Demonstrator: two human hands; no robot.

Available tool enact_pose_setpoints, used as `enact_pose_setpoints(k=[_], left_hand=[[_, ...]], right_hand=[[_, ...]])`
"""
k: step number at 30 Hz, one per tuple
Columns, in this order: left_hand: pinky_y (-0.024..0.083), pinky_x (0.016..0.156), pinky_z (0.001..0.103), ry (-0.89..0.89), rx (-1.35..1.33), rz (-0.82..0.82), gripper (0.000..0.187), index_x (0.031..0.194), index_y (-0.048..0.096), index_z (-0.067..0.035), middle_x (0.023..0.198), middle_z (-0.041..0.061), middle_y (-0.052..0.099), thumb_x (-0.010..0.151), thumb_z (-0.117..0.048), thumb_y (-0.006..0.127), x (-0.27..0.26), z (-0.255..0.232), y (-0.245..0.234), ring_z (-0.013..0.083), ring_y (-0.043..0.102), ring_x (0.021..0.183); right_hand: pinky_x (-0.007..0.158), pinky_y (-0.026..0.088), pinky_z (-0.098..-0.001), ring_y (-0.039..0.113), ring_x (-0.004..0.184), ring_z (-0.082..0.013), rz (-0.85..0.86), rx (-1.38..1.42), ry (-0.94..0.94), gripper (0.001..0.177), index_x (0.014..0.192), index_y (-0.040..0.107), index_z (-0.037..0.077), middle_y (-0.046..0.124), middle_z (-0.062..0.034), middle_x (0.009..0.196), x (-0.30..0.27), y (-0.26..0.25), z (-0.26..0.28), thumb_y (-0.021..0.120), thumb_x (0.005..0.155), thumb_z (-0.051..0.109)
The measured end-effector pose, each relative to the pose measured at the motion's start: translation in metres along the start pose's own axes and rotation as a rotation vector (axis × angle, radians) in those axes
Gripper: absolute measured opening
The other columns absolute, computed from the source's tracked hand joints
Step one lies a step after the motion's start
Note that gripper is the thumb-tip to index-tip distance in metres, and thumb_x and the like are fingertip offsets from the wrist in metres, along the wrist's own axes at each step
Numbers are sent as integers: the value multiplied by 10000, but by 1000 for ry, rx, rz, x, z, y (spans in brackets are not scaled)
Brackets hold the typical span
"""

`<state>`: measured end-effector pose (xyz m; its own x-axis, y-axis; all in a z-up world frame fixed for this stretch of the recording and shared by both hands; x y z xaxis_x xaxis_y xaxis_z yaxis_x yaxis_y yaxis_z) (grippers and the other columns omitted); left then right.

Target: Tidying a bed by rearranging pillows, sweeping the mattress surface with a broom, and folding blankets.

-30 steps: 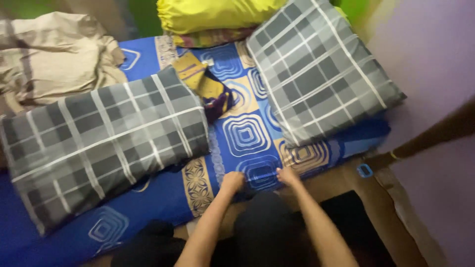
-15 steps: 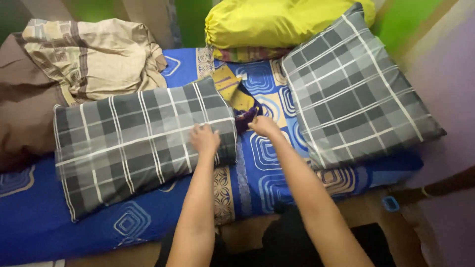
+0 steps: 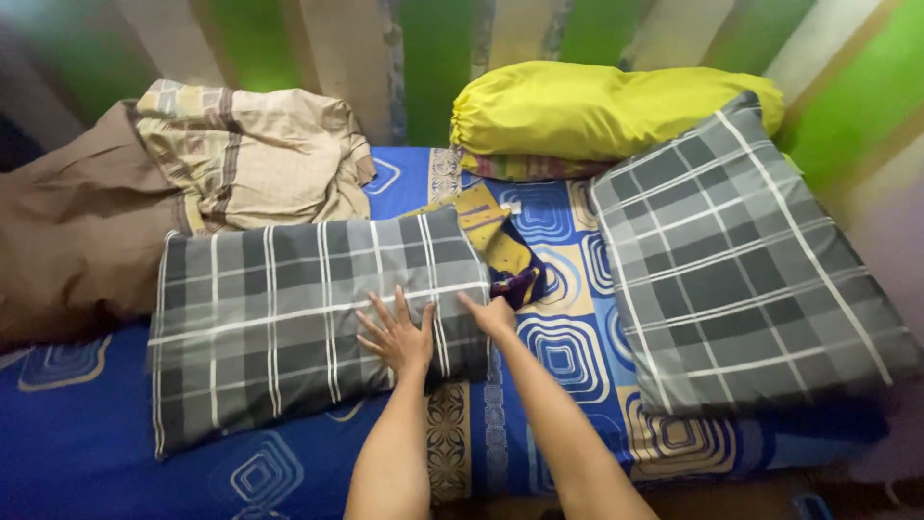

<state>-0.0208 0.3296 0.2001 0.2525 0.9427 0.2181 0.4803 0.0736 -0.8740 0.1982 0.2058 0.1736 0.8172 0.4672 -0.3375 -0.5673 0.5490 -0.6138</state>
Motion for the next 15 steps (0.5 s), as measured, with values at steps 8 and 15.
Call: enact_pose_setpoints(k=[8,15], left_hand=[[117,1159,715,-60,-202,-101,625,1611,334,-377,1727,90,148,1052,-657,336,5,-4,-42,489,36,1553],[203,1102,691,92,-298,-281,542,1582,416,-340,1664,154,295,1078,-541,421,12,-93,-89,550,114,1514]], right_hand=[[1064,485,-470,605,1287,-310,42,291,-89,744,1308,666,168,700,-114,1285,-15,-14,60,852,746,618],[1088,451,-424,598,1277,-274,-453,683,-254,568,1260,689,168,702,-113,1273,-1,-128,67,860,835,503]])
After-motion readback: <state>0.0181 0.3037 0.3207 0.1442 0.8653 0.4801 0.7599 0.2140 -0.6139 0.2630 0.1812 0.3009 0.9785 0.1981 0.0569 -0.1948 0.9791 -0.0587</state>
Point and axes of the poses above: each hand's wrist, its own x-axis towards the middle knuckle, its own y-axis out of the palm, z = x × y, the point moved 9 cm from there along x, towards the middle knuckle
